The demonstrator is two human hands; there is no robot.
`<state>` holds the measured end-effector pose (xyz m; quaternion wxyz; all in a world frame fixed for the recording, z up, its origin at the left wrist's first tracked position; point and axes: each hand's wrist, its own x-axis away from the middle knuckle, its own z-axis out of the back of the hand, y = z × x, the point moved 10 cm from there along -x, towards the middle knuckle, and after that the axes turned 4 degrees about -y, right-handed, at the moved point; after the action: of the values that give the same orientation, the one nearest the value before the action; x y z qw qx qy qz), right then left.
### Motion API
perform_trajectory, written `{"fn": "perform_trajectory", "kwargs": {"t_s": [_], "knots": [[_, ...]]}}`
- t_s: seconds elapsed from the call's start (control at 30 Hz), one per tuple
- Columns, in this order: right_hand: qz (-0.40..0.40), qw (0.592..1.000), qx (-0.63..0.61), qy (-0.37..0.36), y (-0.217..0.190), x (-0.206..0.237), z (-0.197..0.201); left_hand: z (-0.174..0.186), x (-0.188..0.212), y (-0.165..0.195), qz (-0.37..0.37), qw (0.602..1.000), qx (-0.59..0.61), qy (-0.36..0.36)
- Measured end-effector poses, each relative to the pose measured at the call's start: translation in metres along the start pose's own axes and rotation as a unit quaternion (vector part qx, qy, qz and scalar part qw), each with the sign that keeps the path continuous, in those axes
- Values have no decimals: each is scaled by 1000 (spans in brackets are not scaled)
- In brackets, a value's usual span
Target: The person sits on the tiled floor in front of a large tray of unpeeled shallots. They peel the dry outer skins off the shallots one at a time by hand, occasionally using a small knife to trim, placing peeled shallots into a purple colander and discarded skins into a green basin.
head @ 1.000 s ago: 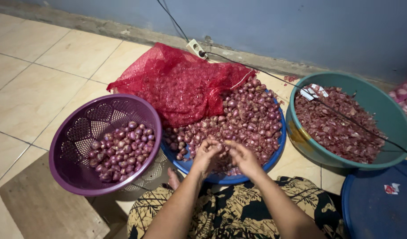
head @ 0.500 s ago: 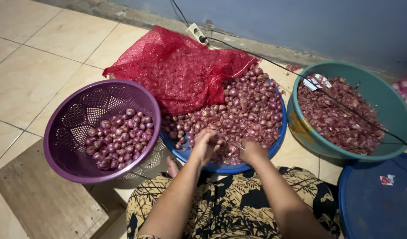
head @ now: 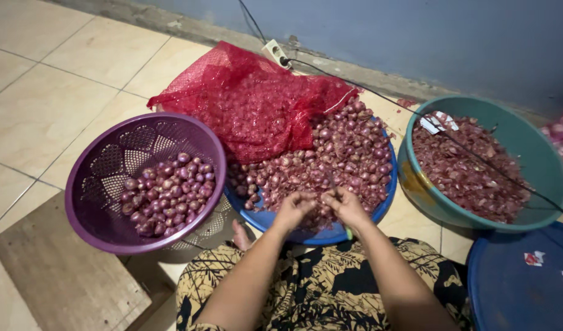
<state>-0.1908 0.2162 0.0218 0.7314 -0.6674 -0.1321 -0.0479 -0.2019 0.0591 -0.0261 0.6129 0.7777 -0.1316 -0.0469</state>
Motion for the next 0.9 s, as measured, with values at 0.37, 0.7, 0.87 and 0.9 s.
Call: {"fn": "perform_trajectory", "kwargs": {"t_s": [0.37, 0.7, 0.87, 0.9], "knots": [[90, 995, 5, 45, -11, -1, -2, -17, 0, -6, 19, 1000, 15, -14], [19, 993, -75, 89, -7, 6, 6, -18, -3, -5, 10, 995, 94, -42], [65, 996, -20, 58, -8, 4, -2, -19, -1, 4, 7, 992, 121, -29], [71, 995, -23, 63, -6, 2, -1, -21, 1, 5, 8, 992, 120, -29]]}}
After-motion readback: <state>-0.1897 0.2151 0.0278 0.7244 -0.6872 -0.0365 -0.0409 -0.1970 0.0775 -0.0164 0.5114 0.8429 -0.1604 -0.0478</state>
